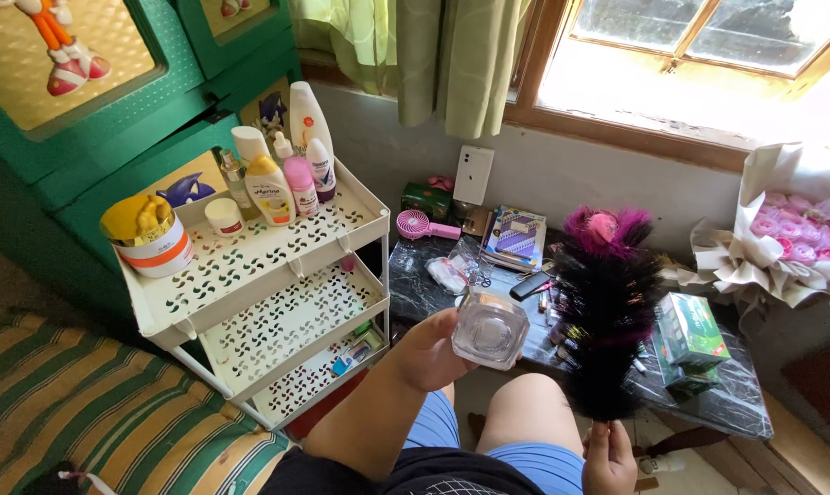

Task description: The person clears a cluttered nightstand surface, picks up small containers, a plastic bag, and a box, and places them onto a nearby white rolling cart. The person also uses a feather duster to wipe the nightstand surface while moving items.

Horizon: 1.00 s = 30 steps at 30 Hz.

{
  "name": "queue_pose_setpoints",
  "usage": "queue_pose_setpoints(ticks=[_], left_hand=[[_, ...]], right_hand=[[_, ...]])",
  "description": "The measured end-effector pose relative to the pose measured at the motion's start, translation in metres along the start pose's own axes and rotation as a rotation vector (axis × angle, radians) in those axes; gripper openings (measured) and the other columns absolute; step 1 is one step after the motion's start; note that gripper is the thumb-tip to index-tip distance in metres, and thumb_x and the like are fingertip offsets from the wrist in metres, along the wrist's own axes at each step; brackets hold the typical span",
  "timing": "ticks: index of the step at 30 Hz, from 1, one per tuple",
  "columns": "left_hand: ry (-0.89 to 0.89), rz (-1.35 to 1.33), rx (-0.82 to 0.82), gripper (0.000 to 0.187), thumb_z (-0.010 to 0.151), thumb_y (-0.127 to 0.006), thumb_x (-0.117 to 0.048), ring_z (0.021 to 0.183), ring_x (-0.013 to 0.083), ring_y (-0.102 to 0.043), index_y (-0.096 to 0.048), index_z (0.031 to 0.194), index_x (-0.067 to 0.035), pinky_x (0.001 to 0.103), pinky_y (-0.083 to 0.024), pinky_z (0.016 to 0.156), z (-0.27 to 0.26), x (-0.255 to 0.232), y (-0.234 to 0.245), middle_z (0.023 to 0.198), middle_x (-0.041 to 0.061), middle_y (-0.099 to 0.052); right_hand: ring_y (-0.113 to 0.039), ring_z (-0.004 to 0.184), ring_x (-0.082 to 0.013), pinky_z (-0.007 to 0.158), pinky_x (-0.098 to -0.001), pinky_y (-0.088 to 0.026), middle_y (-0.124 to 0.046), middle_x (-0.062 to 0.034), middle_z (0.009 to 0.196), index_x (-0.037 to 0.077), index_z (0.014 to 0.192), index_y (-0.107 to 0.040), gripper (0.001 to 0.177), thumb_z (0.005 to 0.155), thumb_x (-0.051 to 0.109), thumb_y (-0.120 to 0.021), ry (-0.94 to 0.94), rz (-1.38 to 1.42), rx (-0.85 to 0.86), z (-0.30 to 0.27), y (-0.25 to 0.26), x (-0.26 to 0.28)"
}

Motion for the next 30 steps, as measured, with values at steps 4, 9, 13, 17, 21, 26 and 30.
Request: queue_pose_setpoints(ticks=[4, 9, 13, 17, 21, 26, 30], left_hand=[[-0.003, -0.011, 0.010, 0.081, 0.095, -0.073, -0.052, 0.129, 0.0292, -0.064, -0.048, 0.151, 0.001, 0.044, -0.050, 0.114, 0.000, 0.003, 0.004, 0.141, 0.017, -0.062], [0.009, -0.001, 0.021, 0.083, 0.096, -0.072, -0.051, 0.132, 0.0264, -0.062, -0.047, 0.154, 0.002, 0.043, -0.047, 0.117, -0.001, 0.003, 0.001, 0.144, 0.016, -0.061], [0.019, -0.023, 0.050, 0.081, 0.097, -0.071, -0.052, 0.133, 0.0270, -0.061, -0.048, 0.152, 0.003, 0.043, -0.046, 0.118, 0.000, 0.006, 0.002, 0.144, 0.016, -0.062], [0.012, -0.015, 0.055, 0.078, 0.098, -0.071, -0.051, 0.132, 0.0277, -0.062, -0.051, 0.149, 0.004, 0.045, -0.047, 0.117, 0.002, 0.006, 0.004, 0.144, 0.018, -0.062], [0.013, 0.024, 0.072, 0.080, 0.098, -0.071, -0.052, 0.131, 0.0275, -0.063, -0.051, 0.150, 0.005, 0.043, -0.048, 0.115, 0.002, 0.003, -0.005, 0.143, 0.018, -0.062], [0.013, 0.052, 0.053, 0.081, 0.098, -0.071, -0.052, 0.131, 0.0258, -0.062, -0.050, 0.151, 0.006, 0.042, -0.048, 0.115, 0.003, 0.003, -0.005, 0.143, 0.017, -0.061], [0.013, 0.051, 0.034, 0.083, 0.096, -0.072, -0.053, 0.133, 0.0246, -0.060, -0.050, 0.150, 0.006, 0.042, -0.048, 0.115, 0.004, 0.006, 0.002, 0.145, 0.016, -0.061]], right_hand=[[-0.047, 0.061, -0.0057, 0.055, -0.0203, -0.034, -0.055, -0.0002, 0.073, -0.005, 0.113, -0.063, 0.026, 0.108, 0.020, -0.058, 0.010, 0.011, 0.019, 0.002, 0.002, -0.003], [-0.047, 0.060, -0.0054, 0.054, -0.0204, -0.034, -0.054, 0.0003, 0.071, -0.003, 0.111, -0.063, 0.025, 0.108, 0.021, -0.056, 0.041, -0.041, 0.056, 0.000, -0.008, 0.015], [-0.045, 0.059, -0.0065, 0.055, -0.0212, -0.033, -0.053, -0.0004, 0.069, -0.003, 0.107, -0.063, 0.026, 0.111, 0.021, -0.056, 0.039, -0.057, 0.079, 0.000, -0.009, 0.015], [-0.046, 0.061, -0.0053, 0.056, -0.0211, -0.035, -0.052, 0.0010, 0.070, -0.003, 0.117, -0.063, 0.027, 0.107, 0.021, -0.056, -0.056, -0.062, 0.035, -0.003, -0.013, 0.022], [-0.046, 0.061, -0.0059, 0.056, -0.0216, -0.034, -0.052, 0.0006, 0.069, -0.004, 0.117, -0.063, 0.029, 0.108, 0.022, -0.055, -0.038, -0.065, 0.050, -0.001, -0.015, 0.026], [-0.046, 0.060, -0.0059, 0.055, -0.0214, -0.034, -0.052, 0.0005, 0.068, -0.003, 0.118, -0.063, 0.028, 0.108, 0.023, -0.056, -0.032, -0.079, 0.044, -0.001, -0.015, 0.029], [-0.047, 0.062, -0.0067, 0.057, -0.0219, -0.035, -0.053, -0.0008, 0.070, -0.005, 0.110, -0.063, 0.029, 0.110, 0.023, -0.055, -0.078, -0.136, 0.027, -0.001, -0.011, 0.021]])
Point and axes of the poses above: each hand's wrist, its own z-axis towards the middle knuckle, its own y-axis out of the back of the hand, x = y × z, the point moved 10 cm from there along z, towards the middle knuckle
